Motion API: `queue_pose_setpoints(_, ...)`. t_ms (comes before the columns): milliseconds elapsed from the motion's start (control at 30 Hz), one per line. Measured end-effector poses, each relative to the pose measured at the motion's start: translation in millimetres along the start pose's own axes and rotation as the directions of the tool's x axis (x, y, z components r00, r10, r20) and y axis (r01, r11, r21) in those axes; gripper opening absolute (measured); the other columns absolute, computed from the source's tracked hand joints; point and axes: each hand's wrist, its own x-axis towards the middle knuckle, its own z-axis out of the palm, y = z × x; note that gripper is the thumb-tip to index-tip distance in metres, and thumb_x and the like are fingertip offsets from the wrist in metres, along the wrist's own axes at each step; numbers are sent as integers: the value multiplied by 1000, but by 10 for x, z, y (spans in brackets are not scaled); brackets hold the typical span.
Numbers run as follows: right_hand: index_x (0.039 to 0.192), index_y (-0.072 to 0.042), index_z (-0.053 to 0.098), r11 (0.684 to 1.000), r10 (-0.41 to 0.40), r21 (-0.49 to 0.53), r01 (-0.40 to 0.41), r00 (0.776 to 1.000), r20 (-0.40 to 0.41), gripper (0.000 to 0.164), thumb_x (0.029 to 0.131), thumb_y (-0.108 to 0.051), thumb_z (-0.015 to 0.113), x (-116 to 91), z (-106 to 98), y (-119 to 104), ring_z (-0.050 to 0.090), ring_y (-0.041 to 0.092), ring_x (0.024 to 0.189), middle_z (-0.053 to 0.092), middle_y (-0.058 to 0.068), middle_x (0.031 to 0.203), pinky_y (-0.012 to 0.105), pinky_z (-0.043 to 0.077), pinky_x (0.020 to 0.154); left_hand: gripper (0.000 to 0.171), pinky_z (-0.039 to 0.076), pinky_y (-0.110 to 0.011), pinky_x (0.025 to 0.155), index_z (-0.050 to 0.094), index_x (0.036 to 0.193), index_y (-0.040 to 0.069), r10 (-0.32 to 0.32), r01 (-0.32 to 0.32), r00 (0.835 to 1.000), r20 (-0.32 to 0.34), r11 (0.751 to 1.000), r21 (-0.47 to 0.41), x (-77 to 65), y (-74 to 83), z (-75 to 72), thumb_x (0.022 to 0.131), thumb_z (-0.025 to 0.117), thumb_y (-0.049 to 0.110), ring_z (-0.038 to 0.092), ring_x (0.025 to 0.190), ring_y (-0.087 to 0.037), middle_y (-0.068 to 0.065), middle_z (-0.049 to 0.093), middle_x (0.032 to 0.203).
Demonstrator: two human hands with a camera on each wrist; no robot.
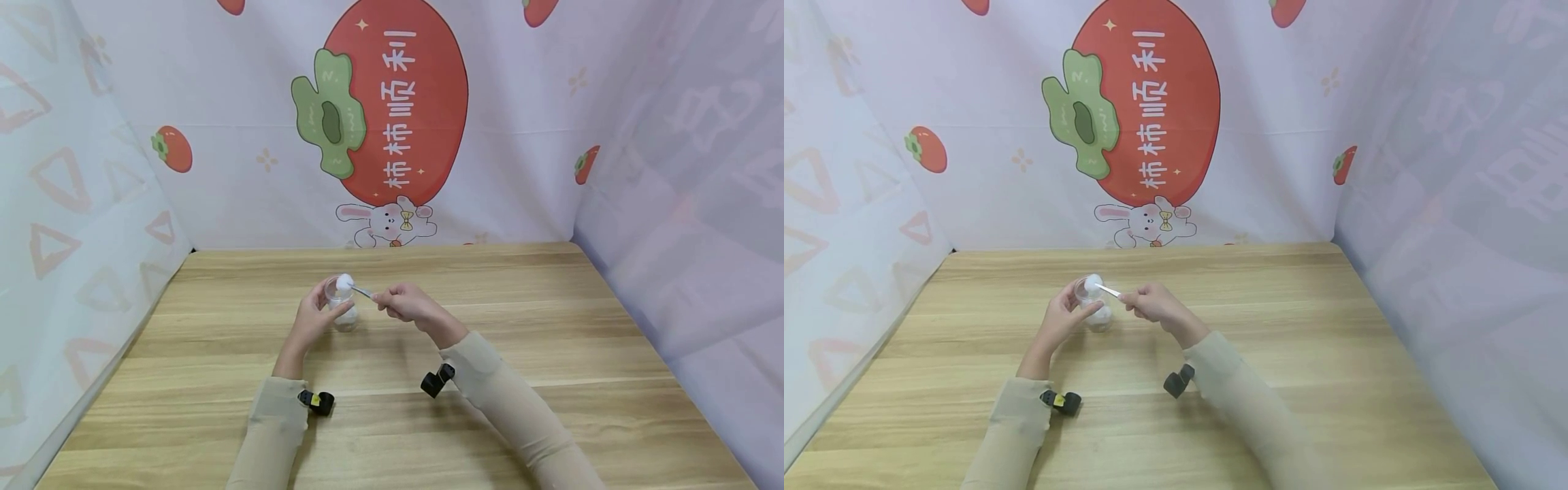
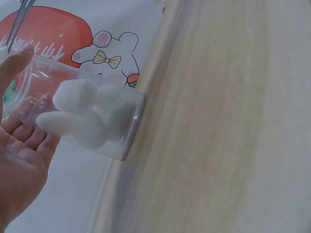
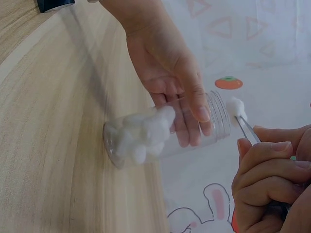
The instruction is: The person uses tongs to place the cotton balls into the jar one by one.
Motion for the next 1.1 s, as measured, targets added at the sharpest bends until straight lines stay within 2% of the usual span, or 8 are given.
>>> queue_pose_setpoints(300,73,-9,58,1000,16,18,-15,1000,-12,28,96,-25,55,53,25,19,25,4,44,40,-7,50,16,18,41,66,28,-49,123,43,142,11,-22,22,1000,0,1000,10,3,8,2,85,74,24,40,142,-32,-13,49,147)
queue_pose_setpoints(733,74,-7,58,1000,10,8,-10,1000,-6,33,98,-28,52,1,45,-30,24,4,42,39,-7,49,17,18,39,60,26,-47,125,47,138,11,12,-12,1000,2,1000,-3,0,7,1,85,74,21,43,140,-31,-16,53,142)
queue_pose_setpoints(1033,75,-8,57,1000,6,21,-6,1000,-6,33,99,-29,51,-27,35,-23,24,4,42,39,-7,50,17,18,39,61,25,-48,125,42,141,2,-10,10,1000,13,1000,6,-111,259,3,87,70,12,40,142,-35,-23,49,144)
queue_pose_setpoints(1100,75,-8,57,999,9,34,-8,1000,-14,33,99,-29,51,-38,29,-19,24,4,42,40,-7,49,17,18,39,62,25,-47,125,43,141,4,-19,19,1000,11,1000,-1,-96,234,3,87,71,13,40,142,-34,-22,49,144)
